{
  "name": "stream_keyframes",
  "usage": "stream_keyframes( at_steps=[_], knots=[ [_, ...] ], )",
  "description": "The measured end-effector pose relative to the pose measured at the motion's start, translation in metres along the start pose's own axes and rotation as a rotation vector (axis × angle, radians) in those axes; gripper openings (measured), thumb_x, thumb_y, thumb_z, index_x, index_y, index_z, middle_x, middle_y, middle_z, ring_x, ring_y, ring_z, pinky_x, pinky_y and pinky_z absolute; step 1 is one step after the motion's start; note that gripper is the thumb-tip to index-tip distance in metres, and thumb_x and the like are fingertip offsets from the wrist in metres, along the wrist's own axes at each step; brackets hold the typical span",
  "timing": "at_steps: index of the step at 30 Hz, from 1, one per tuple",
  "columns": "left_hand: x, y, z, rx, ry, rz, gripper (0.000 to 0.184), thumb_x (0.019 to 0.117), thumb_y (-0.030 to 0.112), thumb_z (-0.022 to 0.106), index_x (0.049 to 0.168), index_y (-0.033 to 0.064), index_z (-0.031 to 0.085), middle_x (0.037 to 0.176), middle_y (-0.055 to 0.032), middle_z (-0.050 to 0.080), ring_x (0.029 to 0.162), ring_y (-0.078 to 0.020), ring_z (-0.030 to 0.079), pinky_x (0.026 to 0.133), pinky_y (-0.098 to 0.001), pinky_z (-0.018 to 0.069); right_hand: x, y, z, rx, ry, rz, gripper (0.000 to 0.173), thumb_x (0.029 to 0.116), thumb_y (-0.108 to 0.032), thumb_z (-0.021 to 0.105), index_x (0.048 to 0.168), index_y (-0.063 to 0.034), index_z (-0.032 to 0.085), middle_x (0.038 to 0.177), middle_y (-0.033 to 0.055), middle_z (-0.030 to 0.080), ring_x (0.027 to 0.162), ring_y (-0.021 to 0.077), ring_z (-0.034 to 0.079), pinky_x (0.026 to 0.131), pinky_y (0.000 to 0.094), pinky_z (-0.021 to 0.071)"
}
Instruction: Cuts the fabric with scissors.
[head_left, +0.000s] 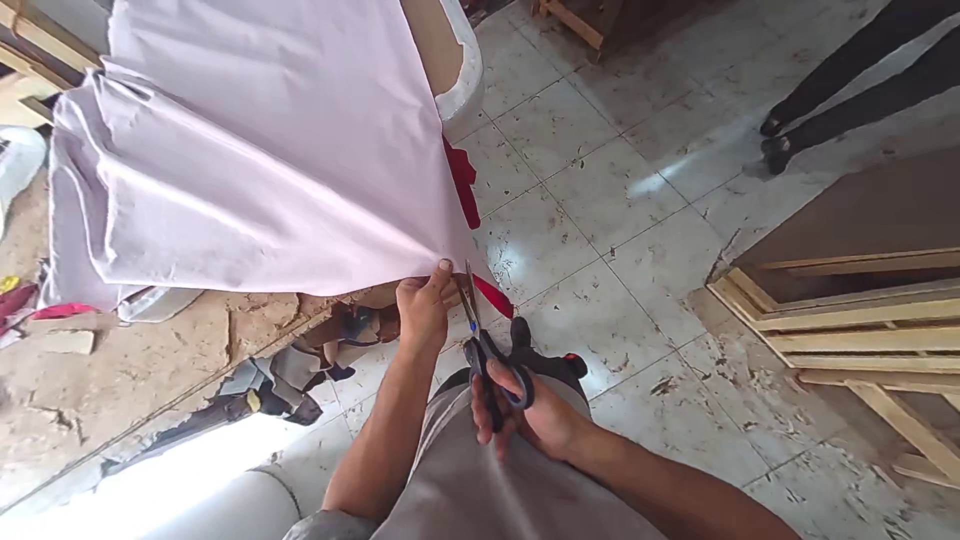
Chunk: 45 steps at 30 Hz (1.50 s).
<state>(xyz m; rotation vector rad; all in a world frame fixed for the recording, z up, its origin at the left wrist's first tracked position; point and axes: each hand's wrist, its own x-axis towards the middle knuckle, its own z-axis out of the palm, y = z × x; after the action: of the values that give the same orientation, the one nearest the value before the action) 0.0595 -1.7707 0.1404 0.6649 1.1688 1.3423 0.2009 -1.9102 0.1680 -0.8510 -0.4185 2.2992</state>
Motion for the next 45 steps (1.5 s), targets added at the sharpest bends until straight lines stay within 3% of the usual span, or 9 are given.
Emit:
stream_keyframes(
  at_steps=[7,13,15,21,23,26,32,36,45],
  knots=[
    [-0.004,-0.003,-0.007,0.060,0.014,0.012,0.004,0.0951,-0.003,0.066,0.095,-0.0064,0.063,0.083,-0.0119,0.072,0.077,-0.0167,0.070,0.076,-0.0320,0.0600,0.030,-0.006,0.010,-0.057,0.124,-0.095,0.044,0.1118,-0.041,0.032,0.100,-0.0070,0.057,0.072,0.0034,0.067,0.060,0.0133,0.069,0.049,0.0271,0.0579],
    [-0.006,-0.015,-0.006,-0.097,0.021,-0.204,0.008,0.1022,0.003,0.057,0.106,-0.0046,0.059,0.085,-0.0125,0.070,0.076,-0.0169,0.069,0.073,-0.0318,0.0598,0.028,-0.001,0.011,-0.074,0.237,-0.139,0.037,0.1120,-0.031,0.040,0.096,-0.0040,0.059,0.067,0.0038,0.065,0.053,0.0113,0.065,0.042,0.0236,0.0526],
    [-0.007,-0.020,-0.004,-0.113,0.039,-0.263,0.011,0.1040,0.007,0.054,0.101,-0.0020,0.060,0.079,-0.0096,0.068,0.070,-0.0153,0.067,0.069,-0.0301,0.0587,0.026,0.000,0.007,-0.101,0.256,-0.124,0.037,0.1116,-0.031,0.041,0.095,-0.0041,0.060,0.066,0.0040,0.065,0.052,0.0112,0.065,0.042,0.0236,0.0521],
    [-0.007,-0.026,0.000,0.040,-0.039,-0.397,0.054,0.1117,0.042,0.034,0.078,0.0066,0.058,0.060,-0.0013,0.057,0.052,-0.0103,0.056,0.052,-0.0256,0.0502,0.030,-0.001,-0.001,-0.172,0.292,-0.081,0.035,0.1110,-0.030,0.045,0.096,-0.0033,0.060,0.066,0.0046,0.065,0.052,0.0124,0.065,0.041,0.0250,0.0520],
    [-0.006,-0.031,0.001,0.114,-0.099,-0.436,0.064,0.1117,0.049,0.026,0.090,-0.0008,0.060,0.066,-0.0085,0.063,0.056,-0.0167,0.061,0.056,-0.0314,0.0545,0.031,-0.002,-0.003,-0.188,0.304,-0.072,0.034,0.1109,-0.030,0.045,0.096,-0.0031,0.060,0.067,0.0050,0.065,0.052,0.0127,0.065,0.041,0.0253,0.0521],
    [-0.010,-0.030,0.007,0.109,-0.228,-0.437,0.069,0.1117,0.049,0.010,0.127,-0.0050,0.051,0.095,-0.0180,0.077,0.074,-0.0248,0.075,0.070,-0.0355,0.0623,0.031,-0.003,-0.004,-0.221,0.307,-0.064,0.034,0.1108,-0.031,0.045,0.097,-0.0032,0.060,0.068,0.0048,0.065,0.053,0.0127,0.065,0.042,0.0253,0.0526],
    [-0.005,-0.046,0.008,-0.254,-0.287,-0.358,0.058,0.1125,0.037,0.005,0.149,0.0013,0.032,0.146,-0.0180,0.057,0.121,-0.0273,0.067,0.099,-0.0399,0.0559,0.029,-0.005,-0.010,-0.217,0.290,-0.029,0.035,0.1107,-0.032,0.045,0.098,-0.0033,0.059,0.069,0.0047,0.065,0.055,0.0132,0.066,0.043,0.0259,0.0538],
    [-0.006,-0.041,0.010,-0.345,-0.236,-0.416,0.058,0.1125,0.040,0.007,0.153,0.0045,0.029,0.149,-0.0190,0.055,0.126,-0.0307,0.064,0.102,-0.0436,0.0544,0.028,-0.007,-0.013,-0.162,0.248,-0.029,0.040,0.1115,-0.036,0.040,0.097,-0.0044,0.060,0.069,0.0045,0.065,0.055,0.0134,0.067,0.043,0.0267,0.0550],
    [-0.011,-0.040,0.018,-0.247,-0.136,-0.498,0.067,0.1107,0.047,0.003,0.156,0.0057,0.030,0.149,-0.0173,0.054,0.114,-0.0285,0.069,0.091,-0.0413,0.0590,0.029,-0.003,-0.020,-0.104,0.232,-0.040,0.046,0.1119,-0.041,0.034,0.096,-0.0055,0.059,0.068,0.0041,0.065,0.056,0.0137,0.067,0.044,0.0272,0.0555]
  ],
)
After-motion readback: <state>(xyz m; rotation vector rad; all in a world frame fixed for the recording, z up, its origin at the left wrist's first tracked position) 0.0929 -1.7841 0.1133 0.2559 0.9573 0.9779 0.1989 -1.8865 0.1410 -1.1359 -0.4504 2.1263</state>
